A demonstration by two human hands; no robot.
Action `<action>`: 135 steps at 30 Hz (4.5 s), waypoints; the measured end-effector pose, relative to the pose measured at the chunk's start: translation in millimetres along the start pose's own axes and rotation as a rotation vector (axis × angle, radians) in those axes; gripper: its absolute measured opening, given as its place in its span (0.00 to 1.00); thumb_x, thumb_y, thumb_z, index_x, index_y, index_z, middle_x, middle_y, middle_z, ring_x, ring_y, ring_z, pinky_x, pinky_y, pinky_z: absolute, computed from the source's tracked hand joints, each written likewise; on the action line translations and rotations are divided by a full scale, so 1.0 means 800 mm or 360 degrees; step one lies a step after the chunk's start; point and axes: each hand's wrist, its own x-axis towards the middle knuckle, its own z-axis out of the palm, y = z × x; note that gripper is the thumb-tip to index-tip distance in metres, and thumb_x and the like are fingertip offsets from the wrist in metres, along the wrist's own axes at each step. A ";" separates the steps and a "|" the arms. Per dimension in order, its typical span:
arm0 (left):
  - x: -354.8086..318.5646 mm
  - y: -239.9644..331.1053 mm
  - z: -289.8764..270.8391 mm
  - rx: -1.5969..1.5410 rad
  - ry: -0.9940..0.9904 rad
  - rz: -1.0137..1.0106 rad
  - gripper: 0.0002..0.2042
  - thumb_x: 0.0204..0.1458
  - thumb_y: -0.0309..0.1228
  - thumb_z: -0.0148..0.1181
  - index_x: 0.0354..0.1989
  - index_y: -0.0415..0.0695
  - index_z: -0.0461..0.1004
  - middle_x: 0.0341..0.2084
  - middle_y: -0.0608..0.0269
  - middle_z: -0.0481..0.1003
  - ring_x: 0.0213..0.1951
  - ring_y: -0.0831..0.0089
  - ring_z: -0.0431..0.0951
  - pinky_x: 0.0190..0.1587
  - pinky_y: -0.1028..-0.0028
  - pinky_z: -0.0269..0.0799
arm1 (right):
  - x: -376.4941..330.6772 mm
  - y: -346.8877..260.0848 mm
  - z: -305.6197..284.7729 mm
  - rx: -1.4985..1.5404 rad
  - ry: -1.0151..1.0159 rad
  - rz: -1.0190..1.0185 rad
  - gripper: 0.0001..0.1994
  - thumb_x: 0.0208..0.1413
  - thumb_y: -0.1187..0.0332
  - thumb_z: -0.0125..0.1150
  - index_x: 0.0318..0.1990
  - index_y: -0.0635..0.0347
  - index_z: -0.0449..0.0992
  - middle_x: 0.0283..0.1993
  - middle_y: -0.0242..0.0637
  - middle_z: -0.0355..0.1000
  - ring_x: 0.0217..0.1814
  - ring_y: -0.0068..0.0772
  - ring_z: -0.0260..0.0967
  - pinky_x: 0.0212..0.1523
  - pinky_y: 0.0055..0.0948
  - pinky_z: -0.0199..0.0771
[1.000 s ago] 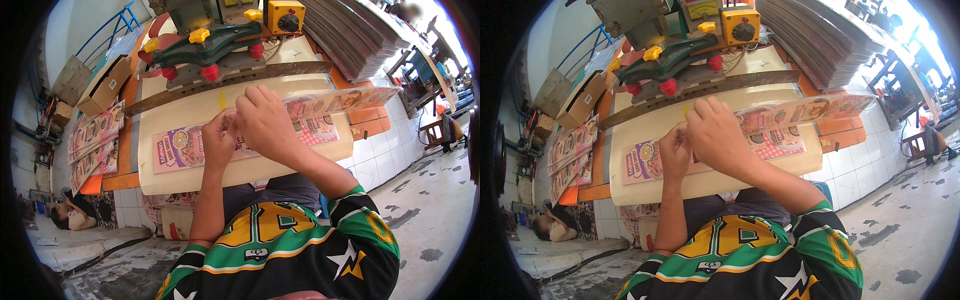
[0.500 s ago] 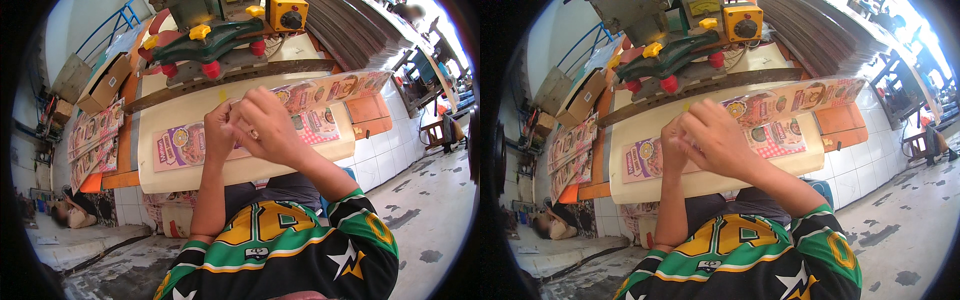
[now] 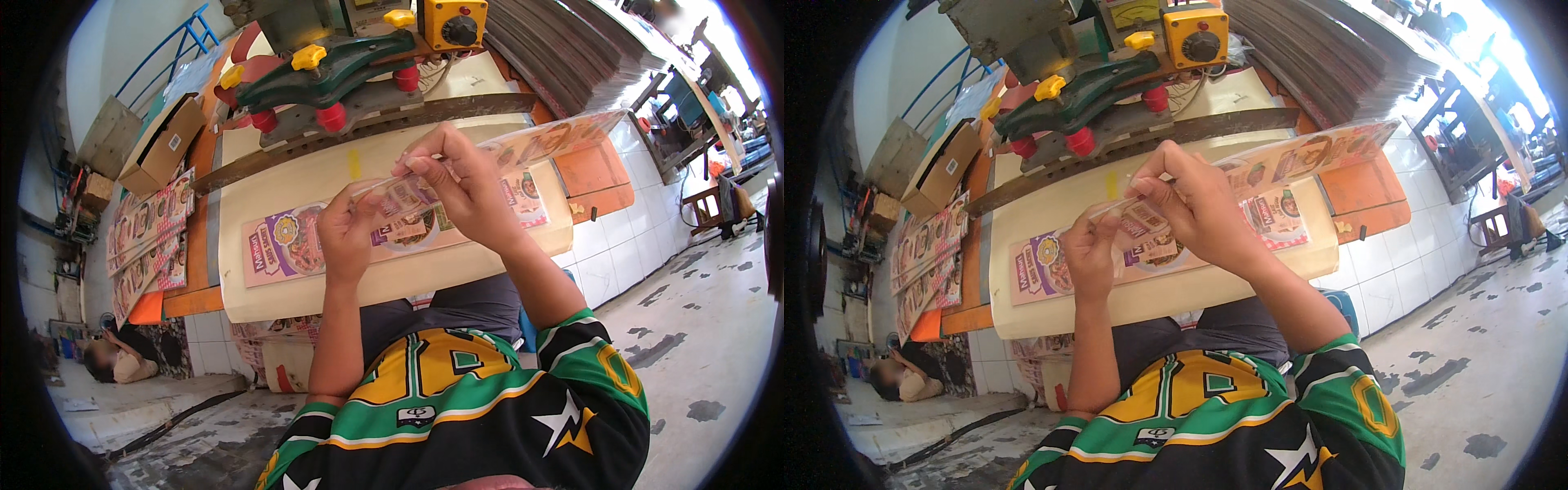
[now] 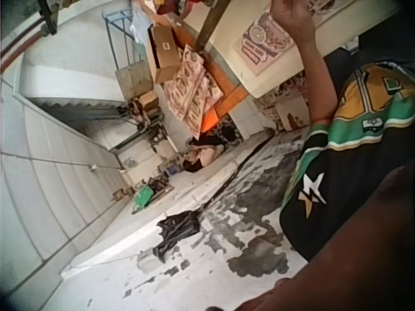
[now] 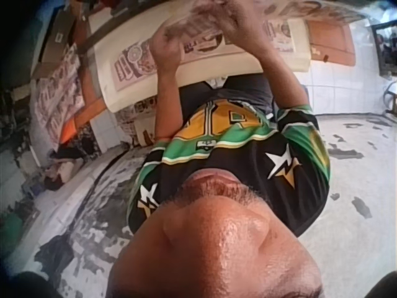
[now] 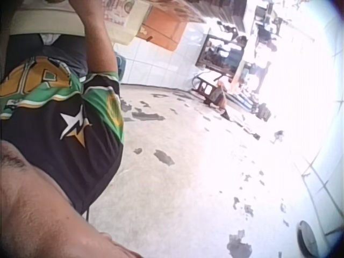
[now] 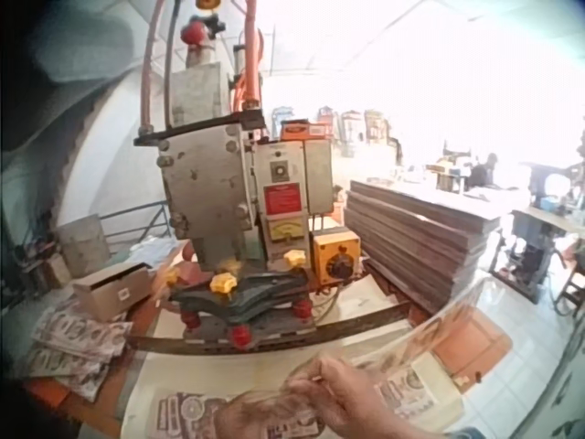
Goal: The person prepares plastic product labels by hand, aligning them one by one under a yellow guide bar on a work surface and then folding them into a stack.
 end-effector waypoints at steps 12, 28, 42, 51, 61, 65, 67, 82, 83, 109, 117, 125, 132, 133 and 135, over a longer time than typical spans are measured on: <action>-0.059 -0.020 -0.171 -0.0378 0.0428 0.0167 0.09 0.63 0.32 0.64 0.45 0.39 0.76 0.35 0.63 0.80 0.38 0.73 0.80 0.46 0.71 0.78 | 0.006 -0.003 -0.147 0.1337 0.0486 -0.0031 0.07 0.74 0.67 0.48 0.40 0.56 0.67 0.31 0.27 0.60 0.27 0.17 0.52 0.28 0.21 0.59; -0.135 0.023 -0.555 -0.0049 0.0957 0.0184 0.17 0.67 0.40 0.60 0.55 0.41 0.72 0.53 0.59 0.77 0.54 0.67 0.76 0.56 0.62 0.74 | -0.095 0.175 -0.507 0.0450 0.1636 0.0037 0.06 0.71 0.71 0.55 0.40 0.63 0.70 0.31 0.28 0.64 0.28 0.18 0.57 0.26 0.22 0.58; -0.108 0.005 -0.559 0.0032 0.0700 0.0072 0.10 0.67 0.36 0.60 0.46 0.41 0.73 0.42 0.66 0.77 0.45 0.77 0.76 0.52 0.73 0.71 | -0.080 0.207 -0.431 -0.0147 0.1000 0.0675 0.11 0.70 0.69 0.55 0.54 0.60 0.77 0.34 0.26 0.74 0.24 0.12 0.57 0.25 0.15 0.55; -0.106 0.008 -0.529 0.0046 0.0720 0.0097 0.10 0.68 0.35 0.58 0.48 0.40 0.72 0.43 0.66 0.76 0.45 0.78 0.76 0.52 0.73 0.71 | -0.050 0.089 -0.221 -0.0220 -0.0429 0.0484 0.23 0.67 0.71 0.58 0.69 0.60 0.69 0.60 0.38 0.77 0.36 0.15 0.67 0.41 0.20 0.69; -0.114 -0.009 -0.522 -0.0003 0.0934 0.0094 0.14 0.67 0.36 0.60 0.53 0.39 0.72 0.47 0.64 0.77 0.49 0.76 0.77 0.55 0.72 0.71 | -0.044 0.041 -0.109 0.0450 -0.1035 0.0674 0.23 0.67 0.75 0.56 0.69 0.59 0.68 0.58 0.35 0.75 0.38 0.16 0.67 0.39 0.21 0.70; -0.135 -0.012 -0.539 -0.0043 0.0899 0.0041 0.15 0.66 0.37 0.61 0.52 0.39 0.73 0.47 0.64 0.78 0.48 0.75 0.77 0.54 0.71 0.72 | -0.040 0.051 -0.119 0.0184 -0.0913 0.0399 0.06 0.70 0.75 0.52 0.48 0.62 0.76 0.40 0.33 0.75 0.35 0.26 0.74 0.41 0.30 0.76; -0.136 -0.009 -0.530 -0.0065 0.0882 0.0023 0.15 0.66 0.37 0.61 0.52 0.39 0.73 0.46 0.64 0.78 0.47 0.75 0.77 0.54 0.71 0.73 | -0.033 0.043 -0.132 -0.0055 -0.0904 0.0388 0.06 0.68 0.76 0.54 0.46 0.63 0.77 0.39 0.36 0.76 0.36 0.32 0.75 0.41 0.33 0.76; -0.152 -0.007 -0.531 -0.0058 0.1001 0.0179 0.16 0.67 0.38 0.60 0.54 0.39 0.73 0.50 0.60 0.77 0.52 0.71 0.77 0.58 0.66 0.72 | -0.028 0.084 -0.203 -0.0764 -0.0405 -0.0015 0.09 0.53 0.80 0.58 0.42 0.64 0.79 0.37 0.37 0.77 0.41 0.31 0.75 0.43 0.32 0.74; -0.148 0.005 -0.533 -0.0036 0.1012 0.0192 0.16 0.67 0.38 0.60 0.54 0.39 0.72 0.51 0.59 0.77 0.53 0.70 0.77 0.59 0.65 0.71 | -0.028 0.093 -0.247 -0.0812 -0.0198 0.0104 0.09 0.56 0.80 0.57 0.43 0.65 0.79 0.36 0.35 0.76 0.40 0.27 0.74 0.43 0.29 0.74; -0.047 -0.002 -0.398 -0.0072 0.0667 -0.0300 0.09 0.67 0.34 0.60 0.45 0.41 0.77 0.43 0.62 0.81 0.45 0.75 0.81 0.51 0.73 0.77 | -0.052 -0.049 -0.173 0.1155 -0.1265 -0.0340 0.11 0.65 0.72 0.61 0.45 0.76 0.83 0.50 0.63 0.79 0.59 0.59 0.78 0.60 0.51 0.78; -0.048 -0.016 -0.378 -0.0219 0.0734 -0.0235 0.09 0.67 0.35 0.60 0.47 0.42 0.75 0.43 0.65 0.79 0.45 0.76 0.80 0.52 0.73 0.77 | -0.054 0.068 -0.162 -0.0538 0.0093 0.0620 0.15 0.65 0.65 0.63 0.54 0.64 0.80 0.43 0.37 0.82 0.37 0.24 0.76 0.39 0.27 0.78; -0.031 -0.015 -0.341 -0.0076 0.0705 -0.0272 0.18 0.68 0.34 0.58 0.61 0.38 0.69 0.52 0.56 0.76 0.56 0.72 0.76 0.59 0.71 0.73 | -0.062 0.069 -0.157 -0.0444 -0.0237 0.1165 0.16 0.64 0.62 0.65 0.46 0.71 0.79 0.28 0.42 0.78 0.24 0.27 0.70 0.33 0.32 0.76; -0.019 -0.027 -0.317 0.0840 0.0546 -0.0099 0.16 0.67 0.29 0.56 0.60 0.35 0.72 0.61 0.51 0.73 0.66 0.65 0.70 0.69 0.66 0.63 | -0.074 0.079 -0.204 -0.0824 0.0311 0.0770 0.13 0.63 0.64 0.65 0.47 0.67 0.80 0.32 0.41 0.80 0.29 0.28 0.74 0.34 0.31 0.74; -0.022 -0.027 -0.314 0.0914 0.0481 -0.0088 0.15 0.66 0.28 0.56 0.58 0.34 0.74 0.60 0.51 0.75 0.65 0.65 0.71 0.68 0.66 0.63 | -0.075 0.088 -0.214 -0.0867 0.0444 0.0630 0.13 0.63 0.64 0.65 0.47 0.66 0.81 0.32 0.41 0.80 0.30 0.28 0.75 0.35 0.31 0.74; -0.028 -0.023 -0.304 0.1102 0.0406 -0.0104 0.13 0.67 0.28 0.55 0.55 0.34 0.76 0.58 0.50 0.77 0.63 0.64 0.74 0.67 0.66 0.64 | -0.052 0.063 -0.229 -0.1017 0.0677 0.0470 0.12 0.64 0.64 0.66 0.49 0.60 0.82 0.37 0.38 0.82 0.35 0.27 0.77 0.37 0.28 0.75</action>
